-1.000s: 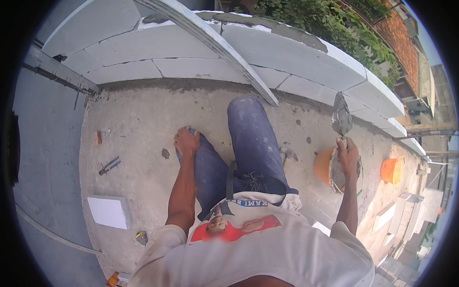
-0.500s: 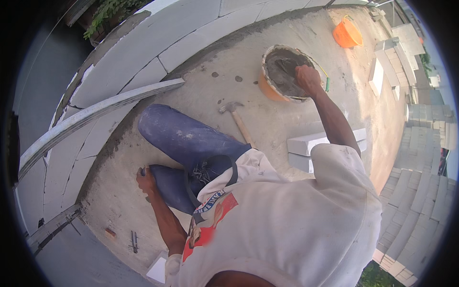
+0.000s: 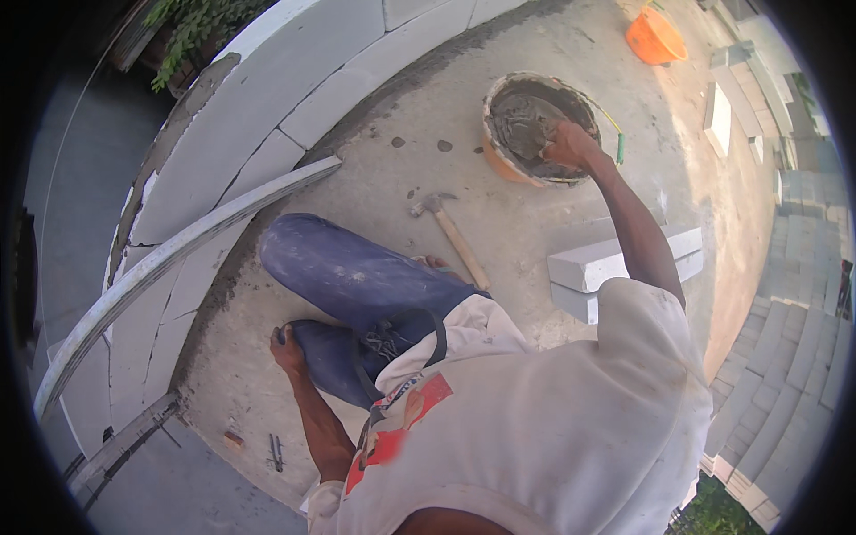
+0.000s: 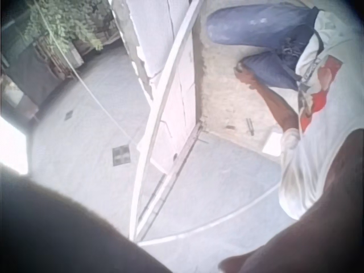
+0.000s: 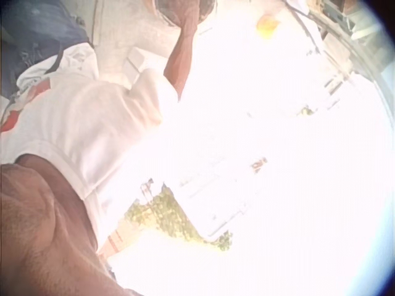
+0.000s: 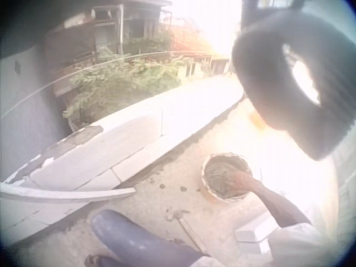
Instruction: The person installs white rectangular tiles onto a curved concrete ledge. They use a trowel to apply cement mortar from a bucket, place the tiles, and tap them into position with a hammer. The person works along the ledge, filling gaps and securing the tiles.
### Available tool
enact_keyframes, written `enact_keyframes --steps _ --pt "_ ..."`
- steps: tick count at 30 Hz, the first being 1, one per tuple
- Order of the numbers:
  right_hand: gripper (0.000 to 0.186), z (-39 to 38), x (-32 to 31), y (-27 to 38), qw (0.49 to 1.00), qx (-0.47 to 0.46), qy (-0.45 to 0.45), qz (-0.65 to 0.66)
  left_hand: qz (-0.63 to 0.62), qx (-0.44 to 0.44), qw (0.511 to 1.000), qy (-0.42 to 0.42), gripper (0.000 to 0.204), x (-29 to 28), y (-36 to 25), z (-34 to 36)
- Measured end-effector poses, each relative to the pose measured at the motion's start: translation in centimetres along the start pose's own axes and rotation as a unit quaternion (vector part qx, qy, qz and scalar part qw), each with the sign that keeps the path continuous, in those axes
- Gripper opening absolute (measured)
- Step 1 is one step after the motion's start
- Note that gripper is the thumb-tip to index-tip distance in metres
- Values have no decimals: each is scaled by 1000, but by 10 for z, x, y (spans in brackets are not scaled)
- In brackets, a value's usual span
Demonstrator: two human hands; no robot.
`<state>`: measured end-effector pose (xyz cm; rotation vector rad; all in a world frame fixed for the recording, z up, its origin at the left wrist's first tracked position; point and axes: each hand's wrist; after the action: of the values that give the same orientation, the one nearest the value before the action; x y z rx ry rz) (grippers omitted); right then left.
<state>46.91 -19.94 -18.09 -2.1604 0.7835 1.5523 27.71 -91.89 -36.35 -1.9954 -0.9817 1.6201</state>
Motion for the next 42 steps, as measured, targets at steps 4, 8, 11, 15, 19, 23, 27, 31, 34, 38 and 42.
enact_keyframes --steps 4,8,11,15,19,23,27,31,34,38,42 --pt "30 -19 8 -24 954 82 79 277 -6 30 1000 9 62 3 -5 -8" --pt "28 -34 21 -27 958 42 -27 282 -34 55 996 67 60 8 -48 -31" --pt "18 -51 4 -17 964 12 -7 264 38 65 992 101 61 -6 -104 -50" --pt "16 -67 -59 50 940 -80 75 324 104 5 978 183 79 -42 -157 -86" --pt "16 -82 -169 147 924 -130 181 312 120 -128 954 242 95 -81 -218 -142" --pt "20 -92 -293 246 892 -205 255 311 126 -285 906 287 112 -154 -340 -172" --pt "26 -83 -416 350 875 -288 301 247 146 -311 904 255 124 -212 -425 -186" --pt "37 -61 -497 465 848 -380 290 230 105 -375 884 259 130 -240 -446 -179" --pt "43 -45 -513 543 844 -409 289 190 63 -398 878 258 128 -236 -430 -172" --pt "37 -30 -485 645 815 -527 215 107 34 -460 853 242 121 -221 -414 -169" --pt "39 -7 -430 708 765 -630 126 53 23 -475 845 242 112 -205 -408 -172"
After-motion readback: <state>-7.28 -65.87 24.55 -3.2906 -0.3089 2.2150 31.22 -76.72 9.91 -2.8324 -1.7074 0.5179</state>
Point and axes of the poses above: each hand's wrist, its own z-axis towards the middle knuckle, its own x-axis out of the palm, y = z × x, and after that the axes turned 10 degrees about -z, right-handed
